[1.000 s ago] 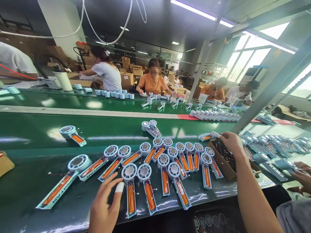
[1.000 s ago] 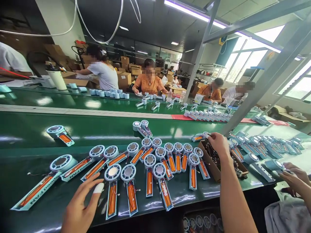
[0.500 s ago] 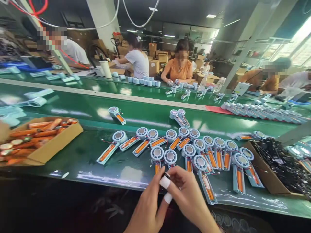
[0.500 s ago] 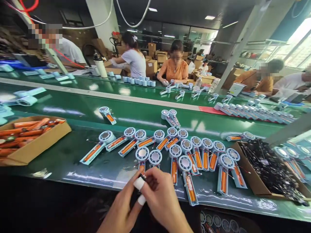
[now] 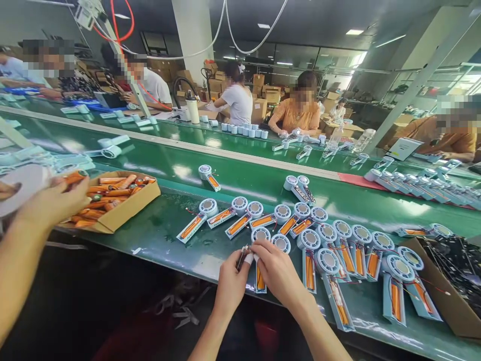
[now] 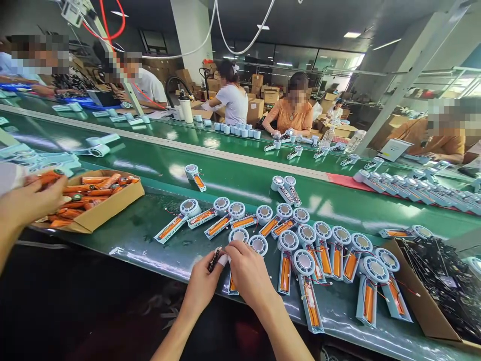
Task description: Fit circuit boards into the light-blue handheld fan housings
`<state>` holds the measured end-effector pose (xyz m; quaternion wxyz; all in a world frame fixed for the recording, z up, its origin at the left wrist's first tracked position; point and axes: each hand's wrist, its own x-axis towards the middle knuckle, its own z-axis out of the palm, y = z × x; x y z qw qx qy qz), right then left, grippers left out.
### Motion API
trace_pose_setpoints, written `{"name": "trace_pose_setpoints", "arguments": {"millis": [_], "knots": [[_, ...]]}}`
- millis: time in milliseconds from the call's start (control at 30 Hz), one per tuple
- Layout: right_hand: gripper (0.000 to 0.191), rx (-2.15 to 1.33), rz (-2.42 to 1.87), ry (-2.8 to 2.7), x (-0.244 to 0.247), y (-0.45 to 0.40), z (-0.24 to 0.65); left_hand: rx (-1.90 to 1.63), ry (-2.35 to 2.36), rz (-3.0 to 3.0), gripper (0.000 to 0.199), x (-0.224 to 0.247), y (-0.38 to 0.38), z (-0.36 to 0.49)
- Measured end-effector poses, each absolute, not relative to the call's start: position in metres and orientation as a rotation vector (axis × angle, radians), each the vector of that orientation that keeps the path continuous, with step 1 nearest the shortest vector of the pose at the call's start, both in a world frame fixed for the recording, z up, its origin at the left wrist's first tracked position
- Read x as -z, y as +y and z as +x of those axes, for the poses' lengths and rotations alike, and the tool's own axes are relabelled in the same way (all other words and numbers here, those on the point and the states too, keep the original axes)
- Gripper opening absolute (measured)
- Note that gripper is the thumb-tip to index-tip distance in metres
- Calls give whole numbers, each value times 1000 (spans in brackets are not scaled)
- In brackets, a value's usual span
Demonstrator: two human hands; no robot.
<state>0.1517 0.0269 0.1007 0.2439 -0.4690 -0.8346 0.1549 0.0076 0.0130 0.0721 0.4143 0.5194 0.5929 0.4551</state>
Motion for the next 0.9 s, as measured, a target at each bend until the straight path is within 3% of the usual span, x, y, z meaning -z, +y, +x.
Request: {"name": "trace_pose_setpoints", "arguments": {"millis": [200, 400, 900], "knots": [[33, -439, -1268, -2313, -88, 20, 156, -1158, 1514, 1215, 39, -65, 6, 2], [42, -472, -1233, -2264, -84, 21, 157, -1152, 1438, 1163, 37, -62, 14, 8], [25, -451, -1194, -2090, -72, 4, 163, -1216, 1526, 1178, 32, -77, -6, 6]]}}
